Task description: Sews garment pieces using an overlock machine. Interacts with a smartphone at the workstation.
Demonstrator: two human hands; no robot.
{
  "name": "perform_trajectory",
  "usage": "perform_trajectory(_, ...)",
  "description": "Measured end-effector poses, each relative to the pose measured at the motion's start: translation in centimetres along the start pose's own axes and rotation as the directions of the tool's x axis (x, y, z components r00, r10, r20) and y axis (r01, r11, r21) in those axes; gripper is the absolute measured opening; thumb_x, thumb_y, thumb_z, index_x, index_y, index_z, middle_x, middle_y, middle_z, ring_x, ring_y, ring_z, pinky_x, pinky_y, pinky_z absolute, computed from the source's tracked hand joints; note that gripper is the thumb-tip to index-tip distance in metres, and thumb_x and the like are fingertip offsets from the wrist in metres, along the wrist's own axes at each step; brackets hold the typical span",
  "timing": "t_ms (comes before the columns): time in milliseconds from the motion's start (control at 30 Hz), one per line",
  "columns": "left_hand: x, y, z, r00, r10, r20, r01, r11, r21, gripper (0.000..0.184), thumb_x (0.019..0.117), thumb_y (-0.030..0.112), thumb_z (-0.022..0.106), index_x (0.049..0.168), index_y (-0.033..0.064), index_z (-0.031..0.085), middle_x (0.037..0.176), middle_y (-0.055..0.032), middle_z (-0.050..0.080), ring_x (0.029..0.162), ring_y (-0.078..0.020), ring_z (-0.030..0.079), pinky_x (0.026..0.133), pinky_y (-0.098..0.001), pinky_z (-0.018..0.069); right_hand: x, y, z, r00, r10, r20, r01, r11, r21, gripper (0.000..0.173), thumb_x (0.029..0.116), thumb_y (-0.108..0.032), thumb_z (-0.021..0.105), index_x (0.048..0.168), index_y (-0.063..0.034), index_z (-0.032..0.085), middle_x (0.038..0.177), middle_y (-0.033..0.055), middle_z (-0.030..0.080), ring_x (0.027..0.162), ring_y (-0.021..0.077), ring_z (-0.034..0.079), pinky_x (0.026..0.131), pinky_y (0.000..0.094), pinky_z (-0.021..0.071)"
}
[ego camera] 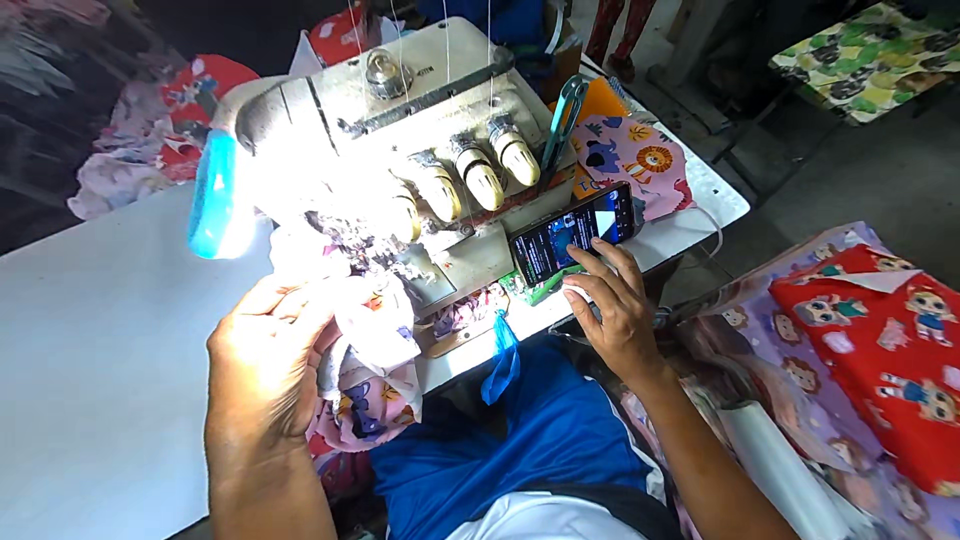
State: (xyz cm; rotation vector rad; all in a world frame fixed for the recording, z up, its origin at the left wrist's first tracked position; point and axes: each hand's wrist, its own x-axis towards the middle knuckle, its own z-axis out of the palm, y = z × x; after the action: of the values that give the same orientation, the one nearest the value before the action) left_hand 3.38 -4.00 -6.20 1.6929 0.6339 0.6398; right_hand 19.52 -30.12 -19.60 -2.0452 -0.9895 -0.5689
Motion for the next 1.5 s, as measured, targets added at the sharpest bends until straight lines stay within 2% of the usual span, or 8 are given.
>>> perform_trajectory(167,0.0,0.1,0.1,1.000,-0.012,0.001,0.012,1.000,-0.007,0.022,0.0984,-0.003,0.059,0.112,0.0136,0.065,0.097,0.0079,0.075,0.085,-0.0031,0.073,0.074,-0.0203,0.0619,0.4,0.1,0.6,0.999,0.020,0.034,-0.019,1.000,-0.012,0.021,0.1014,-0.021,0.062,0.105,-0.0064,0.076,0.140,0.0093,0.064,0.141,0.0356,0.048,0.119,0.0505,0.0337)
perform_trajectory(533,0.0,0.1,0.0,1.000,-0.004,0.001,0.004,1.000,0.000,0.021,0.0977,-0.002,0.061,0.111,0.0140,0.066,0.096,0.0076,0.075,0.083,-0.0028,0.073,0.072,-0.0200,0.0618,-0.7,0.5,-0.5,0.997,0.073,0.004,-0.073,0.997,0.017,0.023,0.1034,-0.023,0.060,0.107,-0.0058,0.075,0.139,0.0099,0.065,0.141,0.0333,0.048,0.118,0.0486,0.0359)
perform_trajectory(667,0.0,0.1,0.0,1.000,-0.003,0.002,0.003,1.000,0.003,0.022,0.0977,-0.002,0.060,0.110,0.0150,0.066,0.095,0.0094,0.075,0.082,-0.0011,0.072,0.072,-0.0191,0.0614,-0.7,0.4,-0.4,0.998,0.069,0.009,-0.070,0.997,0.020,0.024,0.1033,-0.023,0.060,0.106,-0.0050,0.075,0.140,0.0099,0.064,0.142,0.0336,0.048,0.119,0.0485,0.0352)
perform_trajectory(967,0.0,0.0,0.0,1.000,-0.010,0.000,0.010,1.000,-0.015,0.022,0.0975,-0.002,0.061,0.112,0.0137,0.065,0.098,0.0069,0.076,0.086,-0.0043,0.074,0.075,-0.0215,0.0622,-0.6,0.3,-0.1,0.998,0.068,0.009,-0.069,0.997,0.030,0.024,0.1031,-0.022,0.059,0.106,-0.0047,0.076,0.139,0.0101,0.065,0.141,0.0343,0.049,0.119,0.0498,0.0351)
perform_trajectory(1500,0.0,0.1,0.1,1.000,-0.012,0.006,0.012,1.000,-0.026,0.021,0.0972,-0.002,0.062,0.111,0.0131,0.067,0.097,0.0058,0.076,0.084,-0.0038,0.074,0.072,-0.0205,0.0619,-1.3,0.3,-0.2,0.996,0.093,0.005,-0.093,0.995,0.033,0.024,0.1042,-0.023,0.058,0.106,-0.0054,0.075,0.139,0.0102,0.065,0.142,0.0334,0.048,0.119,0.0489,0.0349)
